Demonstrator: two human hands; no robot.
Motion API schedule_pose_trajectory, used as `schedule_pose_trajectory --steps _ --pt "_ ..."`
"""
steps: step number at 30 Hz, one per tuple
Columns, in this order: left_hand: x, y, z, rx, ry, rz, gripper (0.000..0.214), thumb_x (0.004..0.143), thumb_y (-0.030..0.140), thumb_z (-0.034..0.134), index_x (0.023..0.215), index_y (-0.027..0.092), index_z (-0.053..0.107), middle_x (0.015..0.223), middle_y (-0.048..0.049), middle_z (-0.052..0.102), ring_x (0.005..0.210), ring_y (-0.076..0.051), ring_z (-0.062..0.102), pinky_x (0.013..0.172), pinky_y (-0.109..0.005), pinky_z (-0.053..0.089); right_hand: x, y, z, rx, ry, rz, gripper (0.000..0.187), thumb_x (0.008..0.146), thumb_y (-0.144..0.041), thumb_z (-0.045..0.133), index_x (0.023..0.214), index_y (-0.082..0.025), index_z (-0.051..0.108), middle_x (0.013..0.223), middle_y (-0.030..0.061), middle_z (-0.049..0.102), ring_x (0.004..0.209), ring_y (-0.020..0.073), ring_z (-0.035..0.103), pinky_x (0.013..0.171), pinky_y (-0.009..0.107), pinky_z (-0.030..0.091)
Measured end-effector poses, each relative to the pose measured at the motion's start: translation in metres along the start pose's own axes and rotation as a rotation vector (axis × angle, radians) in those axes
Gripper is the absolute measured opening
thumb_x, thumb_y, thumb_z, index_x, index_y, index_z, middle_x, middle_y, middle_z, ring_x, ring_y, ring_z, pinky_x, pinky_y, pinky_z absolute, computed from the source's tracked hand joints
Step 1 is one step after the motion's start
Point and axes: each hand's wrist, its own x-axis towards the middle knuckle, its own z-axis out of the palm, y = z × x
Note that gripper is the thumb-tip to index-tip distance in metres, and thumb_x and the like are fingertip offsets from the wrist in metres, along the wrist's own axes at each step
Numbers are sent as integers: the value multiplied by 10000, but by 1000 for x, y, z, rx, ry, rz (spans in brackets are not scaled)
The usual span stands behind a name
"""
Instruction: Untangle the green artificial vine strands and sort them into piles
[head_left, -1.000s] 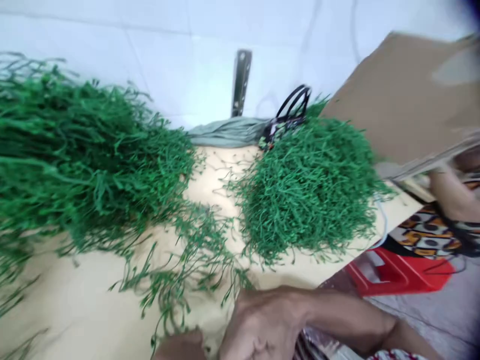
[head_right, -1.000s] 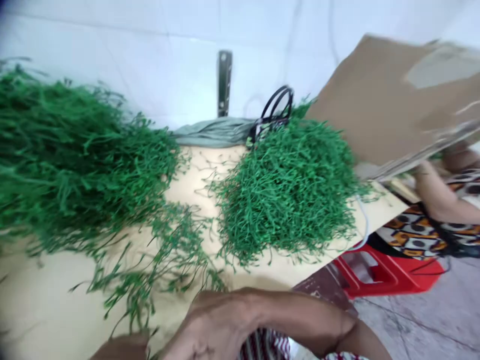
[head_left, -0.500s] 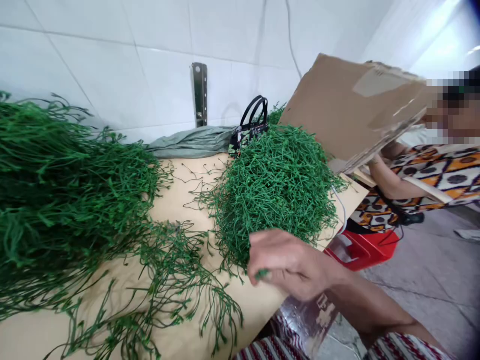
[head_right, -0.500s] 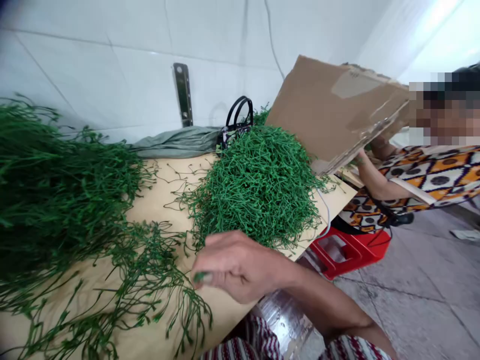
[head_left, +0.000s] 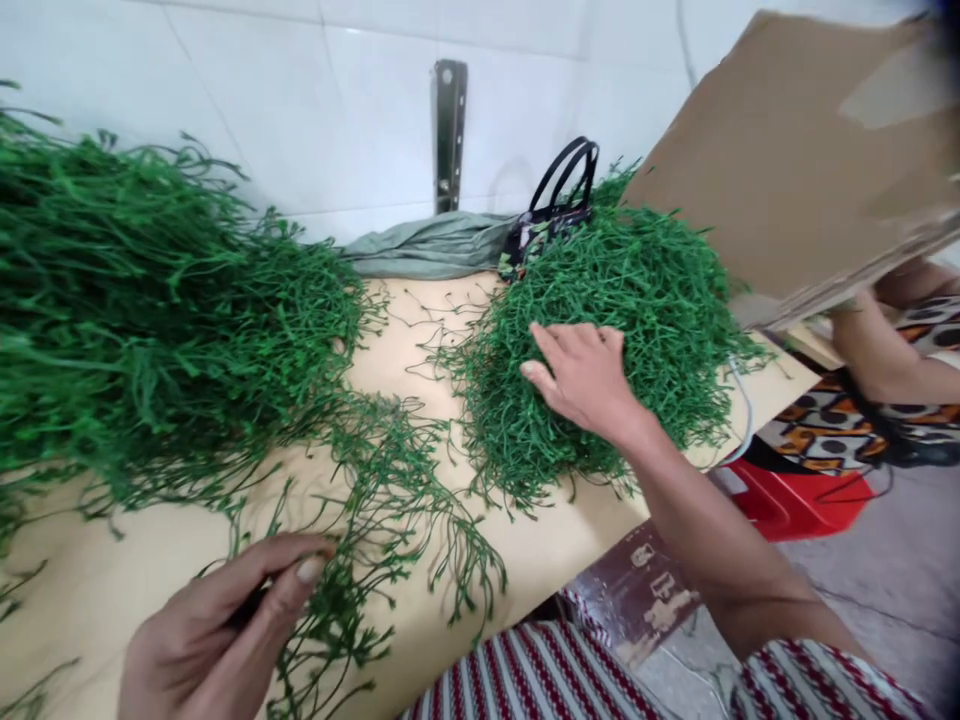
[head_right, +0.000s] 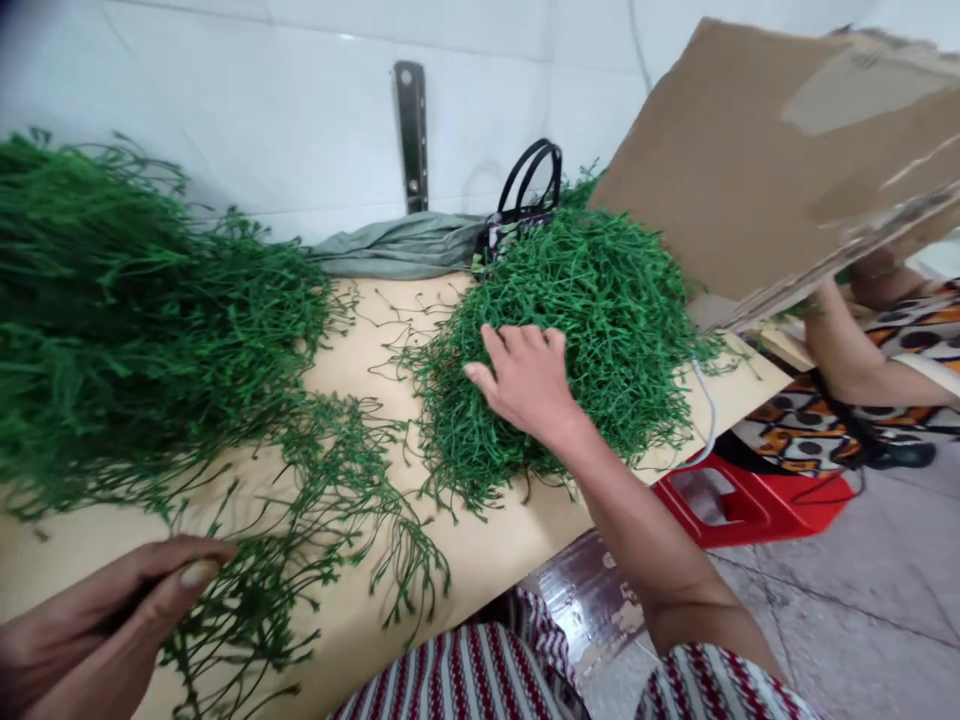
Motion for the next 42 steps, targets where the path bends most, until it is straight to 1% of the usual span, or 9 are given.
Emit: schedule_pose_trajectory --steps 3,6,8,10,13,18,23,28,42 --pt "3 17 2 -115 -6 -174 63 682 279 655 709 229 684 594 25 622 471 -94 457 407 -188 356 -6 4 -26 57 108 -25 387 887 -342 385 1226 -187 488 1163 95 565 967 267 496 805 430 272" --pt "13 20 3 -333 -89 -205 93 661 256 678 676 165 680 518 17 551 474 -73 428 416 -172 321 -12 -4 -51 142 264 -60 286 860 -291 443 1066 -181 607 1061 93 624 994 293 524 870 464 286" --pt "20 18 1 -474 -98 -264 144 650 287 682 653 145 663 497 15 530 449 -71 436 407 -175 327 -17 -23 -59 373 305 -135 257 842 -241 475 1056 -186 608 1033 102 623 988 272 543 873 427 349" --pt "24 17 0 -581 -92 -320 158 624 290 699 637 139 651 537 6 558 446 -73 462 411 -180 354 -23 -54 -61 720 250 -313 217 824 -213 515 1017 -203 614 943 78 639 900 222 580 793 363 434" --pt "24 23 1 -696 -86 -352 165 600 280 719 620 136 642 606 -4 592 472 -72 477 428 -185 375 -31 -111 -55 1037 -67 -533 267 849 -247 505 1106 -195 551 1012 68 617 933 196 558 787 348 462" --pt "17 27 4 -777 -88 -310 142 629 256 715 651 130 652 609 2 577 533 -67 469 489 -178 363 -32 -169 -41 1242 -217 -564 109 858 -205 466 885 -160 562 843 54 608 791 162 549 702 304 454" --pt "8 15 -1 -897 -89 -318 229 669 310 687 818 137 663 702 -19 591 626 -94 509 562 -193 403 -32 -167 -41 1327 -343 -478 103 848 -182 478 761 -172 533 703 0 529 653 113 488 585 239 389" --pt "-4 2 -3 -861 -59 -308 212 682 265 666 850 134 660 747 -34 622 664 -113 557 634 -222 440 -34 -161 -37 1391 -415 -452 90 844 -184 484 779 -170 545 735 7 537 688 116 500 616 240 392" --pt "-11 -1 -10 -855 30 -365 83 620 156 627 692 114 625 620 -4 599 434 -95 542 467 -231 426 -36 -154 -22 1406 -336 -371 111 848 -245 498 813 -176 578 749 21 583 663 122 537 599 246 430"
